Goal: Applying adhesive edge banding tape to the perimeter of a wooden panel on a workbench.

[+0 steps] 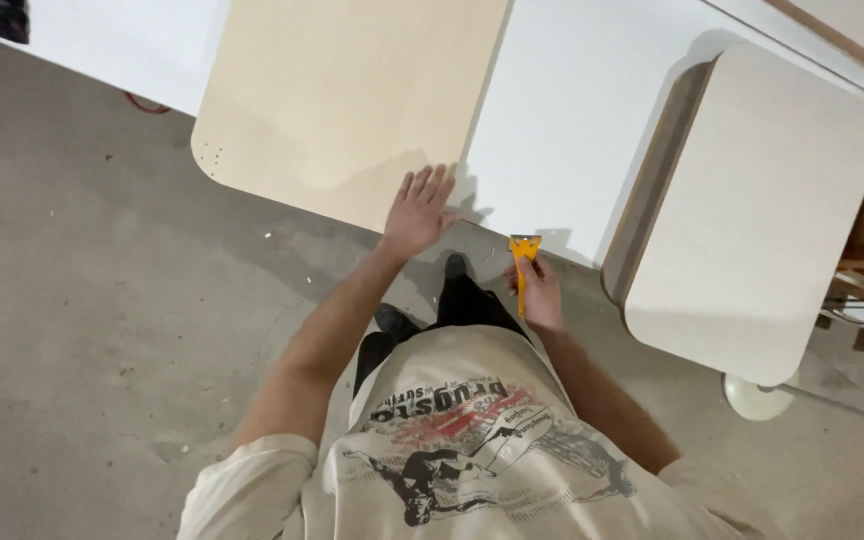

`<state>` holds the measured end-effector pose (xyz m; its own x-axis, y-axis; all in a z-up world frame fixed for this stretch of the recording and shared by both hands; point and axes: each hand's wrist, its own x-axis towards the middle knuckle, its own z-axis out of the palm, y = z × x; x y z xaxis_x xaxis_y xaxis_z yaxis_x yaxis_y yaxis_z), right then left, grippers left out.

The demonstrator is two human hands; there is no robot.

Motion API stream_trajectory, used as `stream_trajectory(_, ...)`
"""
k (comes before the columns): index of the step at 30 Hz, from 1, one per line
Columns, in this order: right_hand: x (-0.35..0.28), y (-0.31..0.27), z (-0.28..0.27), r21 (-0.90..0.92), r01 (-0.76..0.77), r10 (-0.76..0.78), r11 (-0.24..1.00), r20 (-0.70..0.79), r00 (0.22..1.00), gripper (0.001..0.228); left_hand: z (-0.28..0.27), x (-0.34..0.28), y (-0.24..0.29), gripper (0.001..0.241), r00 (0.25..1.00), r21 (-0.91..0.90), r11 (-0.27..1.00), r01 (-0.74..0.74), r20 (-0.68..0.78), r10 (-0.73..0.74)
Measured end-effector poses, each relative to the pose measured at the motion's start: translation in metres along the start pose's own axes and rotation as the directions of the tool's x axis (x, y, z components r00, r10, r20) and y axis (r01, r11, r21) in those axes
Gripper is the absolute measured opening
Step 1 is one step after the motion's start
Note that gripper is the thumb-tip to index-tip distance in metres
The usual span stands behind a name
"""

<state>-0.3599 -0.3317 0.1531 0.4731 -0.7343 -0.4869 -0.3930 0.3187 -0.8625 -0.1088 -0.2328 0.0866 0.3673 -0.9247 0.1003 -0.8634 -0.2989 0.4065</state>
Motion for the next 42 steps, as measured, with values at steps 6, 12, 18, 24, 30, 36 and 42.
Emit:
stream_trajectory(6, 0.015, 0.015, -0.011, -0.232, 0.045, -0.042, 0.972, 0.018, 0.999, 0.017, -0.049, -0.025, -0.145, 0.089, 0.904, 0.201, 0.93, 0.308, -0.367, -0.22)
stream_trajectory(12, 0.191, -0.052, -0.025, 0.671, -0.001, -0.082, 0.741, 0.092, 0.992, 0.033, -0.124, -0.154, -0.299, 0.102, 0.236, -0.09, 0.229, 0.969, 0.077, -0.969)
stream_trajectory(18, 0.207, -0.029, 0.04, 0.593, -0.072, -0.151, 0.802, 0.319, 0.936, 0.019, -0.099, -0.335, -0.337, 0.087, -0.274, 0.379, -0.168, 0.91, 0.247, -0.929)
stream_trajectory(24, 0.1, 0.045, 0.054, 0.319, -0.304, 0.098, 0.898, 0.527, 0.844, 0.037, -0.068, -0.382, -0.318, 0.038, 0.117, -0.18, 0.097, 0.979, 0.104, -0.988)
stream_trajectory(30, 0.176, -0.019, 0.068, 0.658, -0.11, -0.022, 0.745, 0.189, 0.982, 0.026, -0.207, -0.099, -0.216, 0.028, 0.564, -0.373, 0.523, 0.766, 0.0, -0.826)
stream_trajectory(36, 0.099, 0.02, 0.125, 0.592, -0.154, 0.133, 0.791, 0.08, 0.988, 0.017, -0.161, -0.028, -0.234, 0.076, 0.965, 0.167, 0.97, 0.178, 0.164, -0.205)
stream_trajectory(42, -0.008, 0.067, 0.157, 0.264, -0.157, 0.241, 0.952, -0.328, 0.913, 0.013, -0.207, -0.149, -0.335, 0.101, 0.766, -0.091, 0.77, 0.632, 0.222, -0.603)
